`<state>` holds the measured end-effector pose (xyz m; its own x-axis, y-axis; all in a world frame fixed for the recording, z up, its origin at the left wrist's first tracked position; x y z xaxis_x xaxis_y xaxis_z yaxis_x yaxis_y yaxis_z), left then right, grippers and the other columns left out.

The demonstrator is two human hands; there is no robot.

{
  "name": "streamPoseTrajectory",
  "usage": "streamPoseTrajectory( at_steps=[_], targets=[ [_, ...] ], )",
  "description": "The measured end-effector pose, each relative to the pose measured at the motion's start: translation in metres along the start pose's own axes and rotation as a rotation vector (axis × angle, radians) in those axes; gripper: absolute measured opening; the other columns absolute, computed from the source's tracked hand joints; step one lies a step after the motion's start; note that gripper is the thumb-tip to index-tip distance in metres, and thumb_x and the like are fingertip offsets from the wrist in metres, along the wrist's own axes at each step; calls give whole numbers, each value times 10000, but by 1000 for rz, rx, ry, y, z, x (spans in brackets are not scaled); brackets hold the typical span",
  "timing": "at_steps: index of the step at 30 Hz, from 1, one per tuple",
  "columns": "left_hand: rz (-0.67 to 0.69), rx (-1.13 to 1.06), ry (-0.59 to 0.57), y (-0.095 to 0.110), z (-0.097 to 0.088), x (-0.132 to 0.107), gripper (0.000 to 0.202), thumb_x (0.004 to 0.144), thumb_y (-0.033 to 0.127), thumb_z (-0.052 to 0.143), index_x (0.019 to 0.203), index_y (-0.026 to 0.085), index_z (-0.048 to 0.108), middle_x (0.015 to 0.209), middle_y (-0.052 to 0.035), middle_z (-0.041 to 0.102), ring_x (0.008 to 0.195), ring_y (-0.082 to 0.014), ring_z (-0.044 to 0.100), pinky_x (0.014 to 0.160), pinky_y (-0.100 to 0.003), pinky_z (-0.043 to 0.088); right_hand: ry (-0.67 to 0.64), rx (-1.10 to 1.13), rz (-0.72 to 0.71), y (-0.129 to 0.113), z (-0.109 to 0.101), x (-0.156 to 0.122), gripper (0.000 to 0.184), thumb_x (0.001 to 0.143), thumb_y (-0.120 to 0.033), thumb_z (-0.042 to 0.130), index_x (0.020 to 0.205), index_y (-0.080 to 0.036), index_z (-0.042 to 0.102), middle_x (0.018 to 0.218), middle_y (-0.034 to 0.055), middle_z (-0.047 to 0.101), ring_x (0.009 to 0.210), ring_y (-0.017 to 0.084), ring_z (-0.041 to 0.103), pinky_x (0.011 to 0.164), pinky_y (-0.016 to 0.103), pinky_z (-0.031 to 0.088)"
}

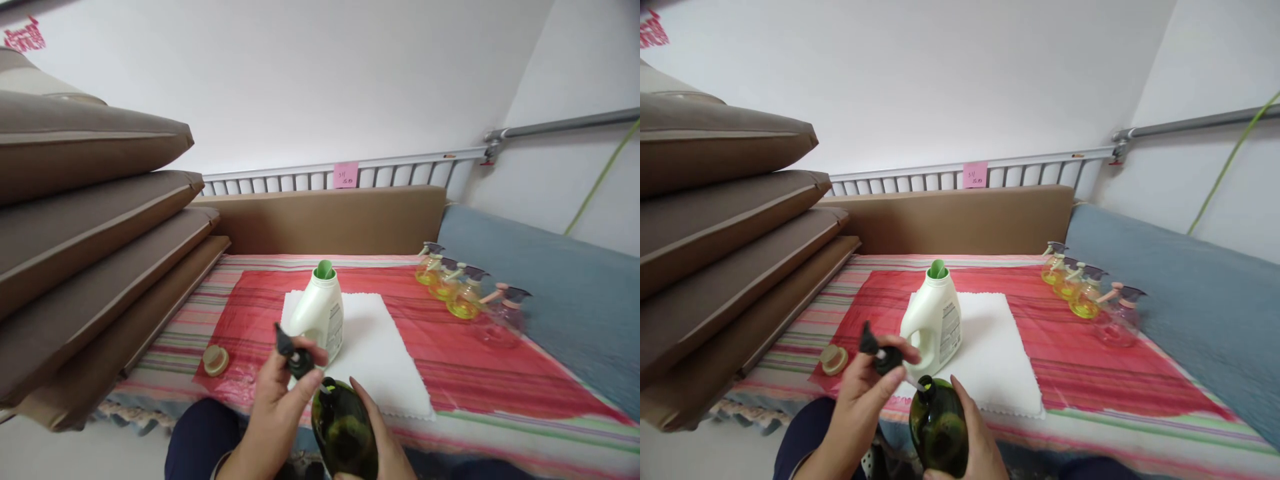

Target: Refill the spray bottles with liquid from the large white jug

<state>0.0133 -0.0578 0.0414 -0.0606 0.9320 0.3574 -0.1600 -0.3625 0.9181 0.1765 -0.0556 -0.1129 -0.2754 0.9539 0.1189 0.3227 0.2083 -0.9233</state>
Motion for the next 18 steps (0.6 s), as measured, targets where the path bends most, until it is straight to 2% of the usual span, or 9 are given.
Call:
streamPoseTrajectory(
  at_steps=[2,5,6,10,11,15,18],
  targets=[
    [-64,-32,-74,-3,6,3,177,765,227,653,935,212,603,879,-29,677,810,-161,617,747,-269,473,2,-2,4,1,0,0,1025,525,-132,682,1404,-219,162,1402,138,396,1272,302,390,1047,434,320],
    [43,-82,97,5,-3,7,166,804,241,608,968,234,581,887,-12,675,830,-156,620,790,-283,465,13,2,-4,0,-2,-1,1016,532,-127,680,1398,-227,159,1406,144,384,1285,299,369,1062,448,289],
    [59,-68,109,7,-3,7,157,806,242,604,962,232,584,878,-10,675,835,-156,619,801,-283,460,10,11,-10,-1,-2,-1,1012,533,-129,679,1395,-223,159,1410,148,378,1286,298,367,1064,448,285],
    [-77,24,-137,-1,15,3,157,744,228,668,891,186,633,824,-34,678,802,-178,617,746,-276,468,5,69,-30,-5,-2,-1,991,536,-153,671,1385,-206,163,1405,155,384,1270,295,393,1055,436,305],
    [-72,4,-113,0,14,4,166,739,229,671,894,186,634,831,-37,680,802,-180,619,749,-281,469,12,72,-27,-5,-2,-2,987,541,-159,670,1388,-207,165,1404,153,389,1270,297,394,1056,440,303],
    [59,-234,253,8,-17,15,187,749,238,656,925,225,595,850,-1,666,762,-145,628,777,-289,470,38,36,1,-4,-7,-3,981,542,-159,668,1400,-212,196,1409,134,399,1282,297,378,1069,439,287],
    [70,-348,406,6,-36,28,217,707,216,690,891,220,575,740,44,626,658,-99,603,741,-271,485,54,44,14,0,-10,-1,973,559,-222,687,1407,-212,211,1397,126,427,1258,291,418,1037,403,352]
  ],
)
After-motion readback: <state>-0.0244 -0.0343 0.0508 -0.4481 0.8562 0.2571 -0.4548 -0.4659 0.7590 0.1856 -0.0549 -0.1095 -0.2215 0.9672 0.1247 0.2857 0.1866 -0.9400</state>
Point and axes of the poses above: each hand's wrist, its own x-axis towards the middle knuckle, its own z-axis out of the palm, y = z × x, the point moved 6 cm from there along x, towards the middle knuckle
